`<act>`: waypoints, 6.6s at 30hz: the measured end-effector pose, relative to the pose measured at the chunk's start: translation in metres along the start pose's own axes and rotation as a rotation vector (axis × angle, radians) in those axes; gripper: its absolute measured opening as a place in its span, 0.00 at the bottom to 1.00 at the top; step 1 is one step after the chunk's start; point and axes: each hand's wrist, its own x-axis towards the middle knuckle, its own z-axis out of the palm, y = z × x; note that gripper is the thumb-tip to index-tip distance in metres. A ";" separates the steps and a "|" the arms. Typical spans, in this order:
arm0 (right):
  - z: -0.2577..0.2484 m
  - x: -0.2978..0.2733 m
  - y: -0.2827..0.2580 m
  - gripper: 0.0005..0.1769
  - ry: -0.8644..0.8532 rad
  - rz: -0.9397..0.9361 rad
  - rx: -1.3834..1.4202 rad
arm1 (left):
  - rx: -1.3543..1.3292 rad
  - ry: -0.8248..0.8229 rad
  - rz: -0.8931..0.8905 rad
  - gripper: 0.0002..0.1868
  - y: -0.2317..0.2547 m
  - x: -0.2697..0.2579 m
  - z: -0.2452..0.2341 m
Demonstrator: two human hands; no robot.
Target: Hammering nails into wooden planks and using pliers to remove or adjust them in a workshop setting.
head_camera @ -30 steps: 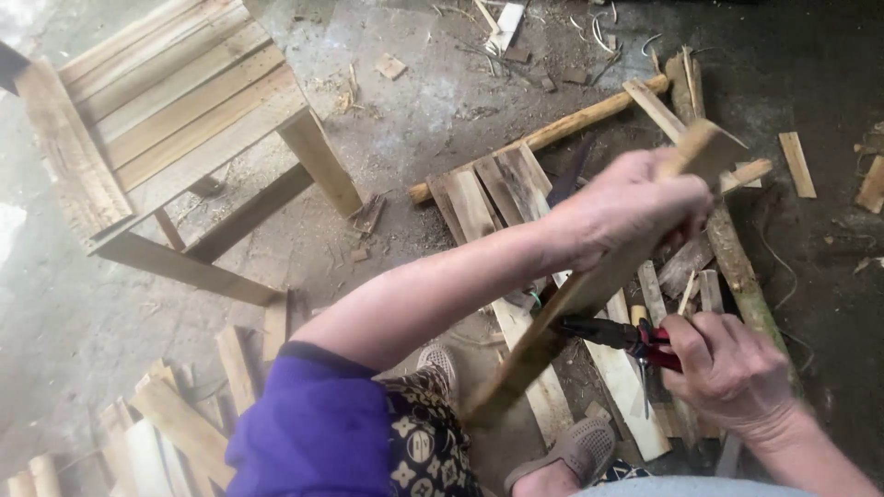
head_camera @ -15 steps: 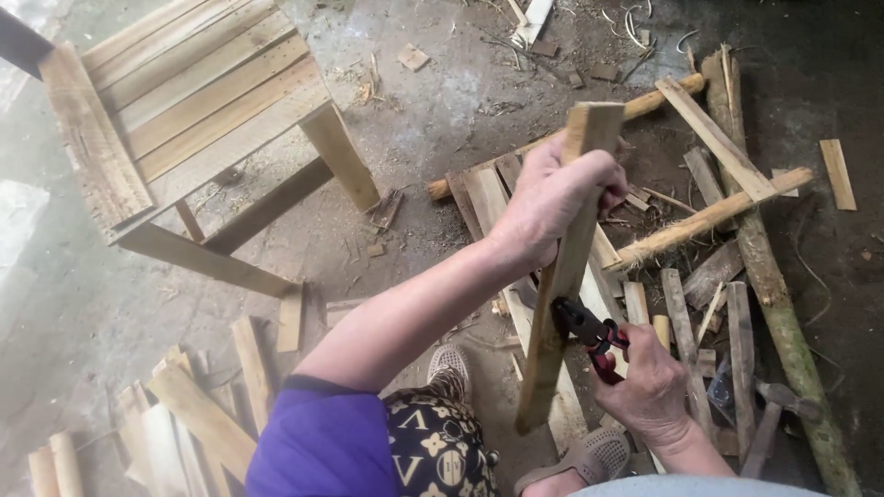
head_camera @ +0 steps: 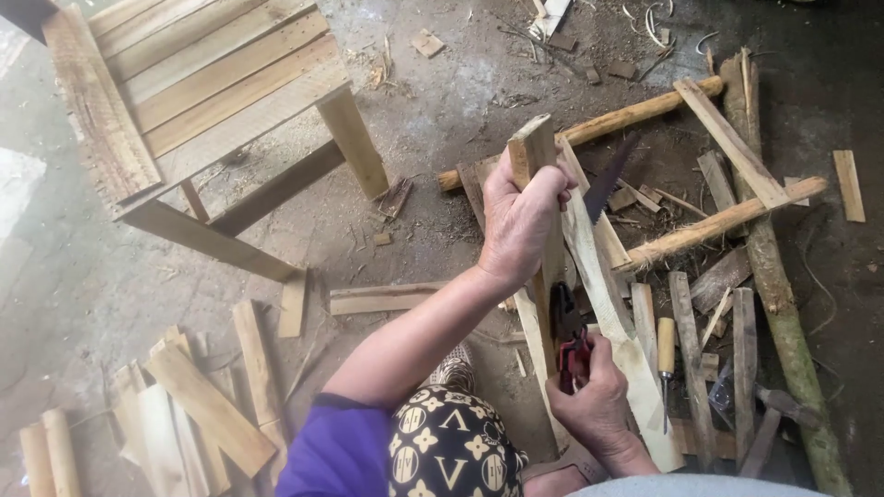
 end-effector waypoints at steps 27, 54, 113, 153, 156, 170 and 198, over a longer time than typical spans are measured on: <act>0.008 0.005 -0.045 0.28 -0.585 0.564 1.890 | 0.318 -0.138 0.706 0.24 -0.027 -0.034 -0.025; 0.010 -0.041 0.053 0.41 -0.257 0.405 0.157 | 0.012 -0.097 -0.065 0.15 -0.060 0.002 -0.053; -0.114 -0.030 0.045 0.64 -0.162 0.376 -0.352 | 0.011 -0.633 -0.822 0.04 -0.101 -0.001 0.153; -0.090 -0.037 0.094 0.22 0.281 -0.085 -0.466 | 0.067 -0.621 -0.747 0.05 -0.083 -0.007 0.158; -0.090 -0.036 0.096 0.19 0.287 -0.121 -0.490 | 0.086 -0.597 -0.763 0.03 -0.080 -0.008 0.157; -0.083 -0.047 0.079 0.13 0.089 0.030 0.066 | 0.049 -0.602 -0.691 0.10 -0.068 -0.009 0.155; -0.118 -0.055 0.095 0.15 0.090 0.009 0.050 | -0.353 -0.825 -0.756 0.10 -0.090 0.007 0.128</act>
